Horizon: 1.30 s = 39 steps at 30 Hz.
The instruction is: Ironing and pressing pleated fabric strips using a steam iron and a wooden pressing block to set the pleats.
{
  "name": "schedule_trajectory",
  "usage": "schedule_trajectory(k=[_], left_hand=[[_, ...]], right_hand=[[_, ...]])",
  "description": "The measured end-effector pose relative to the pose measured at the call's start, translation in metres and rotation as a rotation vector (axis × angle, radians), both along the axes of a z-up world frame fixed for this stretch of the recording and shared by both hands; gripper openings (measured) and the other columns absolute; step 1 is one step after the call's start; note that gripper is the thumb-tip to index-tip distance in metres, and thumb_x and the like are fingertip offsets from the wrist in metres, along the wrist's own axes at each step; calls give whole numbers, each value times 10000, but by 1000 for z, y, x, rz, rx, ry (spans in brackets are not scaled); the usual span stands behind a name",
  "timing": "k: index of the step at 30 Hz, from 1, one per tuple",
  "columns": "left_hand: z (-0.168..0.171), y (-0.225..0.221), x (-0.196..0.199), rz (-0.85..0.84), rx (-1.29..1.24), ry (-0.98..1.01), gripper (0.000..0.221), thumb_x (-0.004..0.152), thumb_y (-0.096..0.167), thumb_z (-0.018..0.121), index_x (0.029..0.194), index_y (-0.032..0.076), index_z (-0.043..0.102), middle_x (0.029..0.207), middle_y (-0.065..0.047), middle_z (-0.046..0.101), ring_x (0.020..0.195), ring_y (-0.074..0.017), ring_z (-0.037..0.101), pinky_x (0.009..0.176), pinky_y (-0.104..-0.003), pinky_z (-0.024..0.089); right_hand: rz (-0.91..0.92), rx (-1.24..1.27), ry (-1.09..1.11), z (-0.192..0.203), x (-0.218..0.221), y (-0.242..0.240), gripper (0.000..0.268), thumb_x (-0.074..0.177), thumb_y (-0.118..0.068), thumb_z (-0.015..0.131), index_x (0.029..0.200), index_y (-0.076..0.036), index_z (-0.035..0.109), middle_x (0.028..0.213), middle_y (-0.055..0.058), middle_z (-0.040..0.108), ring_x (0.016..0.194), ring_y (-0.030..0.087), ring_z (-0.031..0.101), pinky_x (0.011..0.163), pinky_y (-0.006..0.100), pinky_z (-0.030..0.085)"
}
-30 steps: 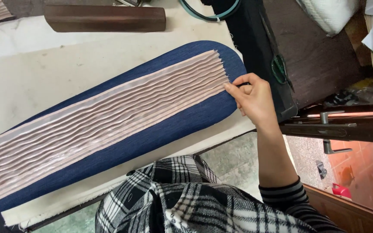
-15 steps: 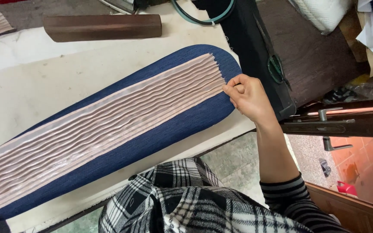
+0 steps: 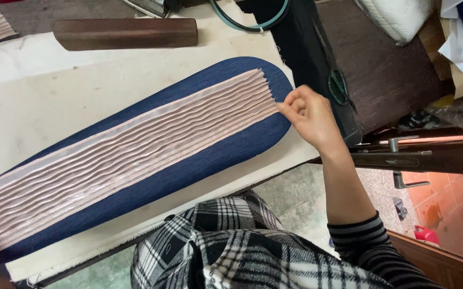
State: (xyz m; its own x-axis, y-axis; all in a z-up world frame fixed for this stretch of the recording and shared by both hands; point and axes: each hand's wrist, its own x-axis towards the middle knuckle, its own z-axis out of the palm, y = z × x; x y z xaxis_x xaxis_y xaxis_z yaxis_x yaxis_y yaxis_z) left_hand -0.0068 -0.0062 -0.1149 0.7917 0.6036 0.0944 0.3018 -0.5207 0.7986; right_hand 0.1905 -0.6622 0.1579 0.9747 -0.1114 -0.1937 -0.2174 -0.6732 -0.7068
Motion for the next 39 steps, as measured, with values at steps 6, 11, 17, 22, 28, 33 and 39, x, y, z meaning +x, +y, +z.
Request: schedule_trajectory(k=[6, 11, 17, 22, 28, 33, 39], left_hand=[[247, -303, 133, -546, 621, -434, 294, 994, -52, 668, 1264, -57, 553, 1182, -291, 574, 1079, -452, 563, 933, -538, 454], [256, -397, 175, -864, 610, -414, 291, 935, 75, 632, 1223, 51, 595, 1268, -164, 590, 1201, -344, 548, 1094, -563, 334], [256, -404, 184, -759, 596, -468, 181, 955, 90, 563, 1126, 71, 620, 1136, -119, 616, 1059, -293, 591, 987, -480, 417], [255, -402, 181, -692, 582, -460, 166, 929, 138, 622, 1080, 71, 604, 1059, -118, 622, 940, -284, 609, 905, -462, 451], [258, -401, 180, -689, 530, -440, 171, 931, 174, 619, 1047, 48, 618, 996, -92, 631, 903, -245, 607, 864, -419, 474], [253, -402, 182, -655, 523, -448, 180, 917, 183, 645, 1037, 49, 635, 971, -92, 640, 868, -236, 619, 827, -397, 498], [252, -401, 180, -685, 550, -411, 190, 919, 177, 675, 1047, 47, 624, 990, -98, 626, 877, -260, 611, 849, -405, 477]], right_hand=[[232, -211, -489, -13, 2, 25, 312, 1031, -185, 419, 1263, 16, 470, 1231, 170, 529, 1134, 279, 512, 959, 399, 413], [404, -153, -480, 6, 31, 24, 406, 1066, -177, 334, 1443, -29, 366, 1498, 145, 399, 1417, 297, 358, 1186, 473, 231], [563, -88, -636, 38, 139, 27, 312, 1024, -108, 477, 1301, 33, 508, 1334, 196, 535, 1255, 329, 519, 1071, 419, 404], [834, -283, -468, -17, 282, 81, 399, 1019, -231, 555, 1322, 20, 488, 1296, 191, 506, 1170, 357, 513, 935, 470, 427], [831, -461, -243, -96, 430, 157, 504, 878, -484, 726, 1080, -39, 605, 1013, 189, 636, 850, 363, 627, 675, 470, 479], [607, 2, 330, -91, 432, 186, 533, 913, -474, 622, 1154, -34, 440, 845, 125, 663, 641, 173, 641, 581, 339, 472], [481, 141, 311, -112, 428, 172, 462, 889, -544, 652, 715, -159, 466, 546, -11, 484, 394, 73, 427, 350, 248, 330]])
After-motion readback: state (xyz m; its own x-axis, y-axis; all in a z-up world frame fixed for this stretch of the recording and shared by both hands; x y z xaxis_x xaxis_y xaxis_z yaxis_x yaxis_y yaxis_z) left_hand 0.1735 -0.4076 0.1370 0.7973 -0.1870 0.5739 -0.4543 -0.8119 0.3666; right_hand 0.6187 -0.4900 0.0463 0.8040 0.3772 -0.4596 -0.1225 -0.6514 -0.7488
